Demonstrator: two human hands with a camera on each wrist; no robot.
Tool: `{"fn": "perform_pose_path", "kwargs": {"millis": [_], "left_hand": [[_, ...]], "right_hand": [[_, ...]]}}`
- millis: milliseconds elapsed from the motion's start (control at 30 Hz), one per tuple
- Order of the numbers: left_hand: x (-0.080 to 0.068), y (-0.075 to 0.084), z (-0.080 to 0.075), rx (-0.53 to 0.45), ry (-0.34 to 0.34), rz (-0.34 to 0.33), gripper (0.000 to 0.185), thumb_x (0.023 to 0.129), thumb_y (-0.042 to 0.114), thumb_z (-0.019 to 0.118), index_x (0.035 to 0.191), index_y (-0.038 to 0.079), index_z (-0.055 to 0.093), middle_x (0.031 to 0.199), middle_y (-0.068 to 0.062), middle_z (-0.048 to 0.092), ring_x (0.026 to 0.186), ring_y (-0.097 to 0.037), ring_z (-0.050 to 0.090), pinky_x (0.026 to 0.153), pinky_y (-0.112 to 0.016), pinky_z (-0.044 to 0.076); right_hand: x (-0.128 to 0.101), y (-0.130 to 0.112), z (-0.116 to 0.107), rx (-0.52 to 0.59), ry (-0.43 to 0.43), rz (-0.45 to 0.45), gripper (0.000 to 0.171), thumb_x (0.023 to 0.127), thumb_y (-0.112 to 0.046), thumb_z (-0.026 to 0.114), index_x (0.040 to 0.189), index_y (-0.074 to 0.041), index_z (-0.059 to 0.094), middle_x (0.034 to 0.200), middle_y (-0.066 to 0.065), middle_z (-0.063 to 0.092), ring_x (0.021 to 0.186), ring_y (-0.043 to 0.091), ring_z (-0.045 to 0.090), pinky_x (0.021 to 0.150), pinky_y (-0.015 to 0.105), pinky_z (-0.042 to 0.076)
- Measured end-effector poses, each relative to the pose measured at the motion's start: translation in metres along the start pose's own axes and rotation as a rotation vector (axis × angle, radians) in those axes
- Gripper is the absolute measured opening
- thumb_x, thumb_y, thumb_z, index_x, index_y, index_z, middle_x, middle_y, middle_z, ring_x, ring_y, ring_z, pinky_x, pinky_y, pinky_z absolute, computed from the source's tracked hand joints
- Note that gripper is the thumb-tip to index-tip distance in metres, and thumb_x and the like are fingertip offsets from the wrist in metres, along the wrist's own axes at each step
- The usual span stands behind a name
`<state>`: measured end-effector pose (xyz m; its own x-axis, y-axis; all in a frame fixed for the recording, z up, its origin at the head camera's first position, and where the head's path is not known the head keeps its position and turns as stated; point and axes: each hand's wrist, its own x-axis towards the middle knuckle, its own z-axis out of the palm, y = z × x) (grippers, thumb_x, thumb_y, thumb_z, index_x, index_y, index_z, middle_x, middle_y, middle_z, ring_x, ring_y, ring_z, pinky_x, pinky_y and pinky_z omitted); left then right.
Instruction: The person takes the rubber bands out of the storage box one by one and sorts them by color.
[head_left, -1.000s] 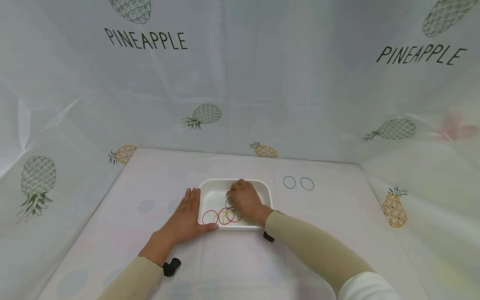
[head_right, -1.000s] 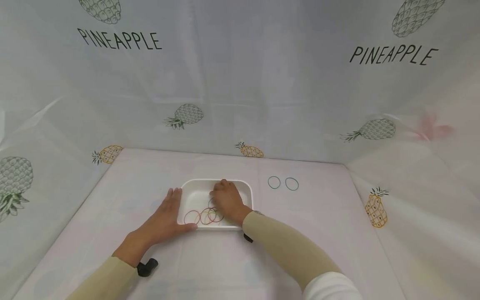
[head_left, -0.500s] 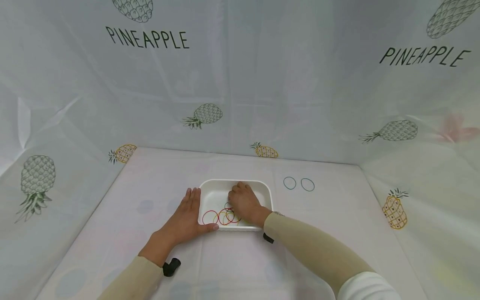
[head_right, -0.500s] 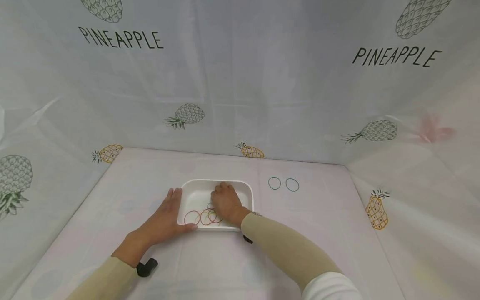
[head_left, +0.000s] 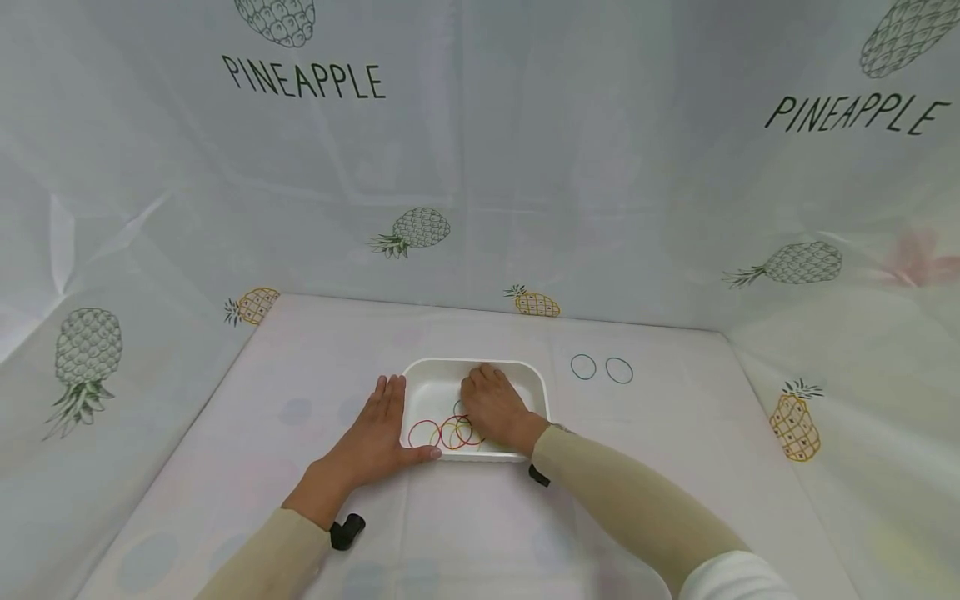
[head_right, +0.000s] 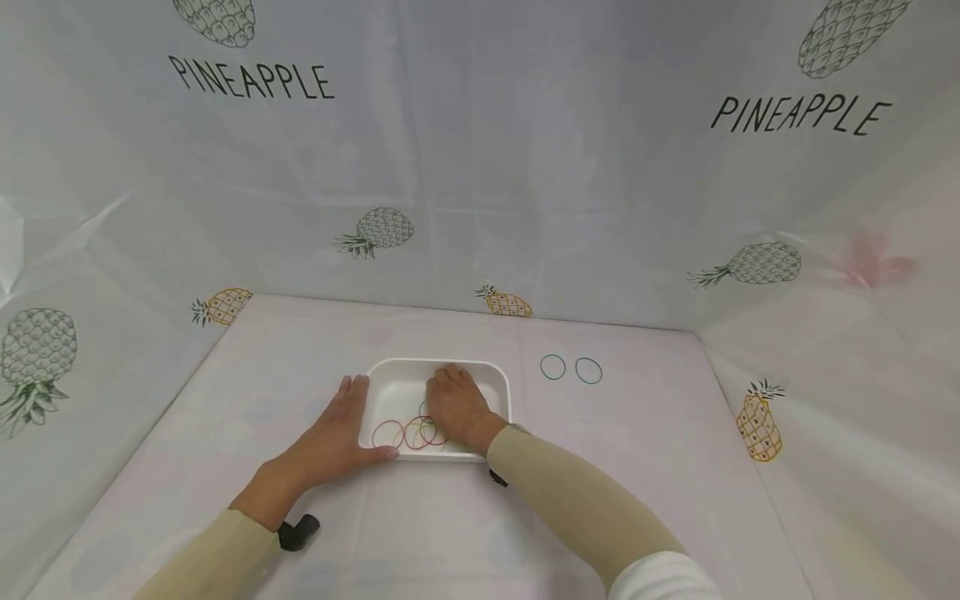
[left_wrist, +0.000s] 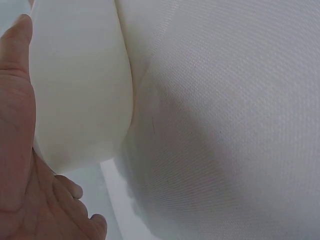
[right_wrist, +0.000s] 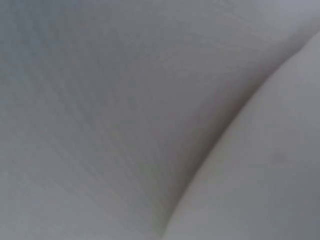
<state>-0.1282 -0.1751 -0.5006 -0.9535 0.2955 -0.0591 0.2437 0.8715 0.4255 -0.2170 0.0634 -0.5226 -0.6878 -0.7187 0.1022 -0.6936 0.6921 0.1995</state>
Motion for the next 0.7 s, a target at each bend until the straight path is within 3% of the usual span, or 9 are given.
{"fn": "perform_pose_path", "kwargs": {"millis": [233, 433, 567, 700], "left_hand": [[0.0005, 0.0002, 0.0009, -0.010, 0.010, -0.002, 0.137, 0.085, 0.081, 0.068, 0.165, -0.010, 0.005, 0.174, -0.029, 0.010, 0.163, -0.046, 0.001, 0.130, -0.057, 0.021], [0.0007, 0.0006, 0.0009, -0.008, 0.003, -0.009, 0.136, 0.085, 0.079, 0.069, 0.165, -0.010, 0.005, 0.174, -0.029, 0.008, 0.163, -0.046, 0.000, 0.131, -0.057, 0.020], [0.0011, 0.0007, 0.0011, -0.007, -0.003, -0.005, 0.136, 0.085, 0.080, 0.068, 0.165, -0.010, 0.004, 0.174, -0.029, 0.008, 0.163, -0.046, 0.000, 0.131, -0.057, 0.019], [0.0002, 0.0011, -0.0002, -0.009, -0.009, -0.019, 0.136, 0.085, 0.080, 0.068, 0.165, -0.010, 0.003, 0.174, -0.028, 0.007, 0.163, -0.045, -0.001, 0.131, -0.057, 0.020]], "right_hand": [[-0.0044, 0.0043, -0.0027, 0.103, 0.002, 0.008, 0.009, 0.107, -0.015, 0.055, 0.104, -0.009, 0.061, 0.099, 0.002, 0.060, 0.099, 0.021, 0.049, 0.087, 0.032, 0.046], [-0.0056, 0.0046, -0.0039, 0.101, -0.006, 0.011, 0.013, 0.109, -0.018, 0.055, 0.104, -0.008, 0.063, 0.103, 0.004, 0.063, 0.100, 0.023, 0.051, 0.088, 0.035, 0.048], [-0.0063, 0.0049, -0.0034, 0.113, -0.016, 0.015, 0.019, 0.109, -0.027, 0.058, 0.106, -0.010, 0.065, 0.104, 0.003, 0.064, 0.100, 0.022, 0.051, 0.087, 0.035, 0.048], [-0.0038, 0.0047, -0.0047, 0.196, -0.030, 0.037, 0.020, 0.107, -0.033, 0.063, 0.104, -0.014, 0.068, 0.104, -0.001, 0.066, 0.103, 0.020, 0.052, 0.092, 0.036, 0.048]]}}
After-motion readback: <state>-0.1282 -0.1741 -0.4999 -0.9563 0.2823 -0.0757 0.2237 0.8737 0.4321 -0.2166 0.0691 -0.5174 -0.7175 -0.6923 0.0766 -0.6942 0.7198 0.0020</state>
